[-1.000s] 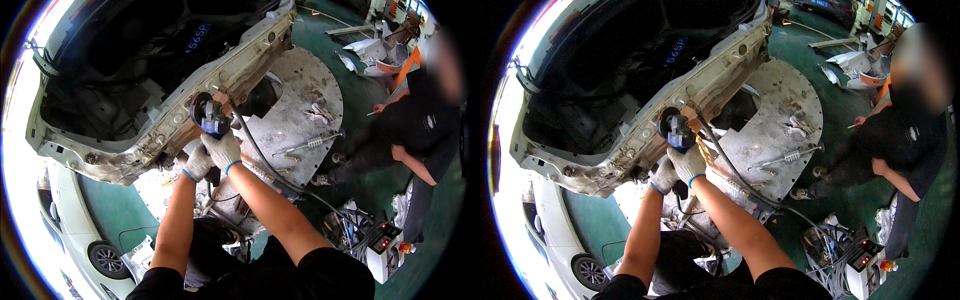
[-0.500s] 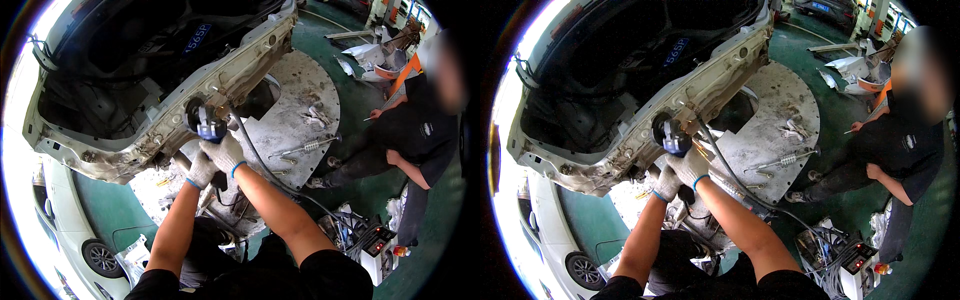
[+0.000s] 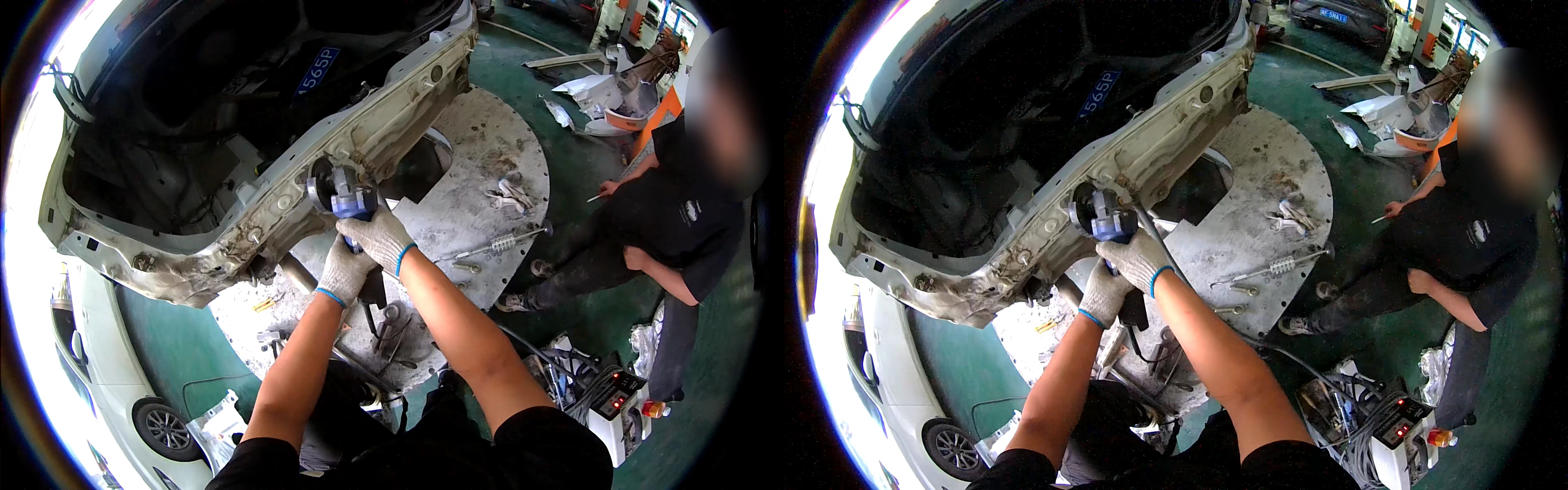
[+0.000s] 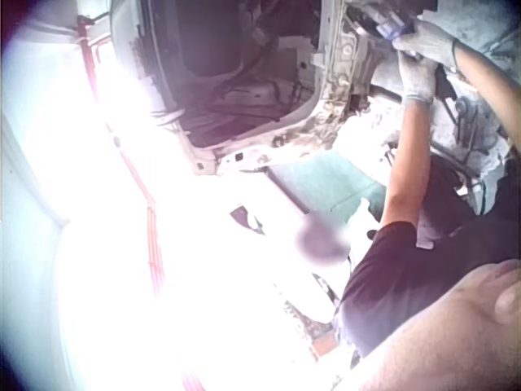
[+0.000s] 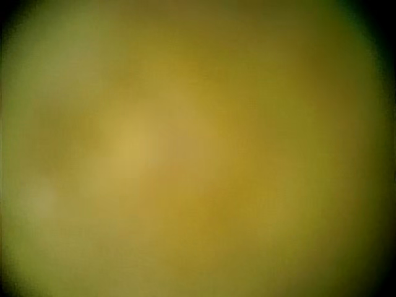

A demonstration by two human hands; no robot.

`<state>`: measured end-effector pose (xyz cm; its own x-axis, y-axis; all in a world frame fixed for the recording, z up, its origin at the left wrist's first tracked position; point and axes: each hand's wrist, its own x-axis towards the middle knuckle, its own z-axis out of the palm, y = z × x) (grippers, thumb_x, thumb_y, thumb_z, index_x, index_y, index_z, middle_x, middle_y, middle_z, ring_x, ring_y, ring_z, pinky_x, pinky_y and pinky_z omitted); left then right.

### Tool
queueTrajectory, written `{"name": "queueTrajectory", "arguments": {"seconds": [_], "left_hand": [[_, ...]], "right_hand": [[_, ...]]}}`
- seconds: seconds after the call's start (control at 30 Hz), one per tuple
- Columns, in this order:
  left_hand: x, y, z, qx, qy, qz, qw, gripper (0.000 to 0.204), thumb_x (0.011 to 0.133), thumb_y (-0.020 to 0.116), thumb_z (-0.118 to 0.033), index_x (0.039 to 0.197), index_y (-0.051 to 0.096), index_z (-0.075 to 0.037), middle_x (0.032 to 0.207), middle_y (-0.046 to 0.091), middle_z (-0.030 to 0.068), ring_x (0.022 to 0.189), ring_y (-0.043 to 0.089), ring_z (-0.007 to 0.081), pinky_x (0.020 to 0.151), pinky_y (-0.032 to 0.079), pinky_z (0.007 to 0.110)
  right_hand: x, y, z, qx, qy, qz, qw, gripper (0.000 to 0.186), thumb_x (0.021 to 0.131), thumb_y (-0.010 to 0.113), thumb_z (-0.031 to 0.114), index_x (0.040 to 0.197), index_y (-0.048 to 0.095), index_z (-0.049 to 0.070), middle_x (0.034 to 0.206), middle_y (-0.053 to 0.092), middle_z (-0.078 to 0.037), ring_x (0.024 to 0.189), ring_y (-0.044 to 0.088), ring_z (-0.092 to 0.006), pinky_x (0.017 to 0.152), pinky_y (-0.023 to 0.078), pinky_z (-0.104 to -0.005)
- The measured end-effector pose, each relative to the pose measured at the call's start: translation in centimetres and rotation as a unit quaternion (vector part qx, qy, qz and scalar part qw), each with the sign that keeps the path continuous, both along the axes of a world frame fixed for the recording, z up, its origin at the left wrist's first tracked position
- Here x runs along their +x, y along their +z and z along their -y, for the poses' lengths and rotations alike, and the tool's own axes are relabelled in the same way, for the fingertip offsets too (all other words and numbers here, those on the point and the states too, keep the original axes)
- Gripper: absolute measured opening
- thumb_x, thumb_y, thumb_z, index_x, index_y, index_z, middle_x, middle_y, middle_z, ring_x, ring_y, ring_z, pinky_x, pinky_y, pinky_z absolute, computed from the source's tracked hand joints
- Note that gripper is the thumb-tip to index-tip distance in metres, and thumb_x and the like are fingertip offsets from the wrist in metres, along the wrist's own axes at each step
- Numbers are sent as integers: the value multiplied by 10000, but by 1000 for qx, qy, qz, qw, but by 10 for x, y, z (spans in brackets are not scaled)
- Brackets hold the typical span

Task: The person works on a detached white car bumper mounted on a stand, using a hammer to tap and align sections, then uses a power angle grinder to smooth or cut edges. A coworker stands nearby and occasionally assists by holding the bumper.

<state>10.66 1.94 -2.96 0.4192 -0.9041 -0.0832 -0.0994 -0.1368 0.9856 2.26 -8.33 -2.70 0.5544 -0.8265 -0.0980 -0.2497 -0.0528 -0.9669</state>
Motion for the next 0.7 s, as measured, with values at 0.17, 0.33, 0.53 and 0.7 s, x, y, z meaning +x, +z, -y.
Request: {"name": "queueTrajectory", "arguments": {"seconds": [0.17, 0.33, 0.53, 0.7], "left_hand": [[0, 1, 9, 20, 21, 2, 1000, 669, 830, 859, -154, 1376, 507, 7, 1250, 680, 113, 1121, 655, 202, 978, 533, 362], [-9, 9, 2, 67, 27, 71, 995, 645, 820, 859, -150, 1350, 527, 9, 1209, 690, 107, 1082, 665, 204, 937, 549, 365], [-8, 20, 7, 22, 21, -32, 999, 669, 802, 874, -165, 1354, 536, 6, 1209, 692, 101, 1084, 664, 200, 944, 542, 355], [-9, -3, 9, 4, -7, -155, 988, 686, 816, 869, -160, 1373, 502, 0, 1188, 690, 102, 1062, 671, 205, 924, 563, 362]], "right_hand": [[-4, 17, 8, 34, 26, 28, 999, 670, 774, 809, 440, 1249, 664, -10, 1097, 743, -210, 1010, 726, -275, 882, 564, -389], [-7, 4, 6, 51, 35, 85, 994, 703, 767, 819, 446, 1275, 654, -12, 1095, 743, -204, 994, 726, -275, 879, 559, -393], [-5, 23, 8, 6, 6, 11, 1000, 659, 760, 806, 478, 1196, 704, -5, 1071, 752, -233, 1010, 737, -324, 886, 559, -406], [-12, 24, 12, 21, 19, -81, 996, 715, 727, 795, 511, 1213, 679, -2, 1148, 728, -273, 1083, 703, -417, 957, 541, -447]]}}
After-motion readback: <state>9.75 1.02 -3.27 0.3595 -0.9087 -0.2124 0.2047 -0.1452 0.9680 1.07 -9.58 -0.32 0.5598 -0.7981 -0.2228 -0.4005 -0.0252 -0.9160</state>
